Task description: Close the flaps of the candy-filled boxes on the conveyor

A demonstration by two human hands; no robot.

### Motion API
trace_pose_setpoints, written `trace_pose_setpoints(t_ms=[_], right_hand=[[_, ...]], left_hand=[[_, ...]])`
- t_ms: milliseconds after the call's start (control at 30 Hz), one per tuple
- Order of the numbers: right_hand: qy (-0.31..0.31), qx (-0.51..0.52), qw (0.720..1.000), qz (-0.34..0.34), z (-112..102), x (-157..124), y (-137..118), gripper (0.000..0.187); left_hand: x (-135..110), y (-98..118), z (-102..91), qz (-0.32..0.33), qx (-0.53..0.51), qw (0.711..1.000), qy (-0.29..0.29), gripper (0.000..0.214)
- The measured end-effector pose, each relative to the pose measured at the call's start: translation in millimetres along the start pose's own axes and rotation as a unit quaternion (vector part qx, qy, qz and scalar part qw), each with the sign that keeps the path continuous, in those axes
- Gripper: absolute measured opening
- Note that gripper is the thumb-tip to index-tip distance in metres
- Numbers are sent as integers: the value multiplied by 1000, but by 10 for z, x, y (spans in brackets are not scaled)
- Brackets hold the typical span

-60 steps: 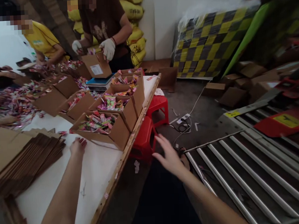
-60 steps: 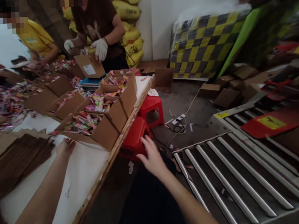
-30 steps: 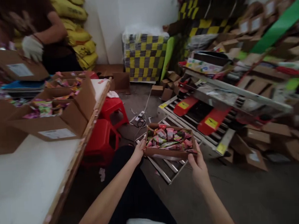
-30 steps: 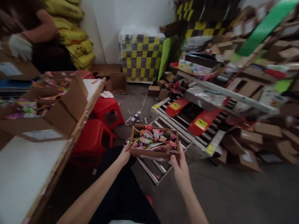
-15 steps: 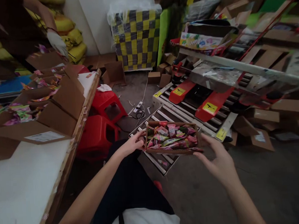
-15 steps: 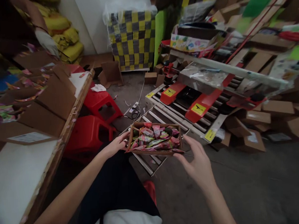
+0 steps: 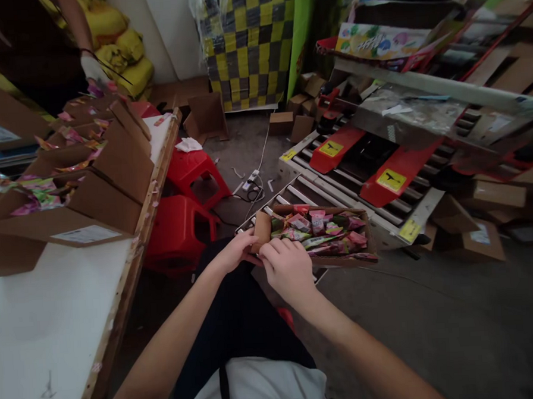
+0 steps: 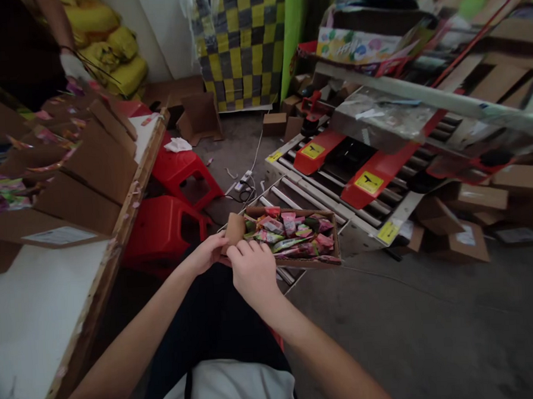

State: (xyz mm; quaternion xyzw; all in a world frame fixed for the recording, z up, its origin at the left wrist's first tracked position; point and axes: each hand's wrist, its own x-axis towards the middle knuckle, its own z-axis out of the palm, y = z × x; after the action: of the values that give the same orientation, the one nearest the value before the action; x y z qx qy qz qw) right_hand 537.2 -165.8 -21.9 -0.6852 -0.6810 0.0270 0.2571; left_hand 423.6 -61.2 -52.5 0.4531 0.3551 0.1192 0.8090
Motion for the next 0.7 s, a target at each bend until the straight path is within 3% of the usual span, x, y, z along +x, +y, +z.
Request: trace_pose_setpoints(t_ms=[67,133,200,300,367,433,500,567,700], right_hand=[[32,116,992,30,-76,21,13,13],[54,237,966,82,-182,66,74,12],[76,260,953,134,-300,100,210,10],[127,59,970,197,-513,45,513,11],[162,-81,960,215,-684,-81,718,19],[196,-121,950,209,-847,-255,896,28],[210,-65,952,213,-950,-436,1054,37],[172,69,953,240,-954,-577,1200,48],[88,307,905,280,-783,-653,1450,58]], left_hand=[[-12,-25,-15,1,-2,1000,1,51],[-34,-35,-11,8,15,1000,12,54],[-59,-53,6,36,43,998,25,57],[-98,-126,40,144,95,983,64,59],[-124,-187,59,242,143,954,100,55],[-148,-219,75,326,205,914,126,50],[-158,-199,93,379,268,876,132,46],[-140,-122,110,394,320,852,125,41],[-24,121,124,360,363,857,54,35]])
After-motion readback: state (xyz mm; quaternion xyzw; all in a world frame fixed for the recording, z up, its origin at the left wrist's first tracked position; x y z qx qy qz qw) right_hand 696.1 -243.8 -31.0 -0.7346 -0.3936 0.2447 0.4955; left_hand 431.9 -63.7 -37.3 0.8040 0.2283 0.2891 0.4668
